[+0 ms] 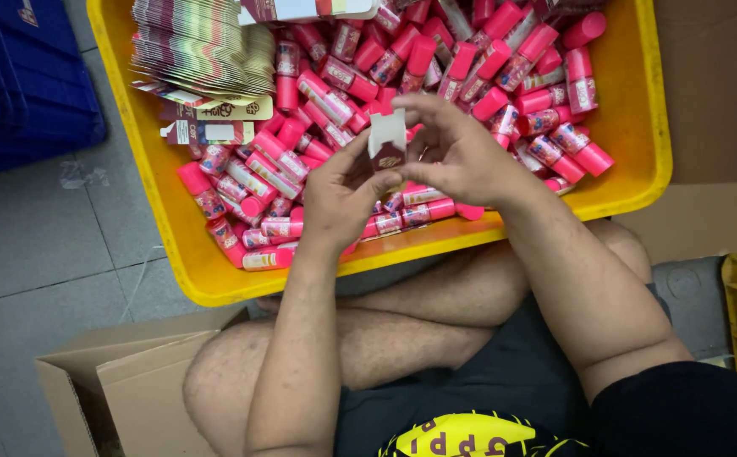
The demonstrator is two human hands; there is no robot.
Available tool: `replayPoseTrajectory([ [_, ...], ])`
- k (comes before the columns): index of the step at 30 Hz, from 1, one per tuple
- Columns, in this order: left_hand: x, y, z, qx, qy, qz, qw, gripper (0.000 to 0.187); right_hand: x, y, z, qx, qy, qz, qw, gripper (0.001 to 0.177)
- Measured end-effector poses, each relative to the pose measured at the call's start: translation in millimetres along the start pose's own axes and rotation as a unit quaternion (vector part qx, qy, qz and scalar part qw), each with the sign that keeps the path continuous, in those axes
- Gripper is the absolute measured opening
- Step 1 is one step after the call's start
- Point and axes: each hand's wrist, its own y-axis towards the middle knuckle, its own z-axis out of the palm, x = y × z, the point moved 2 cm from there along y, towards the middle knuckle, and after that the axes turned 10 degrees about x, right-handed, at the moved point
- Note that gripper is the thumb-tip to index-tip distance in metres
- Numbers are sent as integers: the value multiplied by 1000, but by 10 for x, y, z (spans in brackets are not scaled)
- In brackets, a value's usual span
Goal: The person sits on the floor and manually folds small paper boxes to package pink cosmetic tubes taken from a large yellow bin.
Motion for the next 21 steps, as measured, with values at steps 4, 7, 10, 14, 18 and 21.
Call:
replayPoseTrajectory([
  [4,48,-34,-61,19,34,25,999,61,-37,-20,-30,-12,29,-2,1000,68],
  [7,92,-46,-52,16,65,35,997,62,23,-2,-50,21,-22,0,1000,44],
  [10,-23,-43,28,16,121,70,990,72,93,13,-69,24,-55,9,998,35],
  [14,-162,-20,92,3,259,137,956,48,12,-4,-137,46,4,-42,998,26],
  [18,-106,-18,61,-10,314,176,933,23,-32,-49,-82,16,123,-55,991,44],
  [21,-168,-37,109,-22,332,188,924,21,-45,30,-100,38,42,-66,996,39],
])
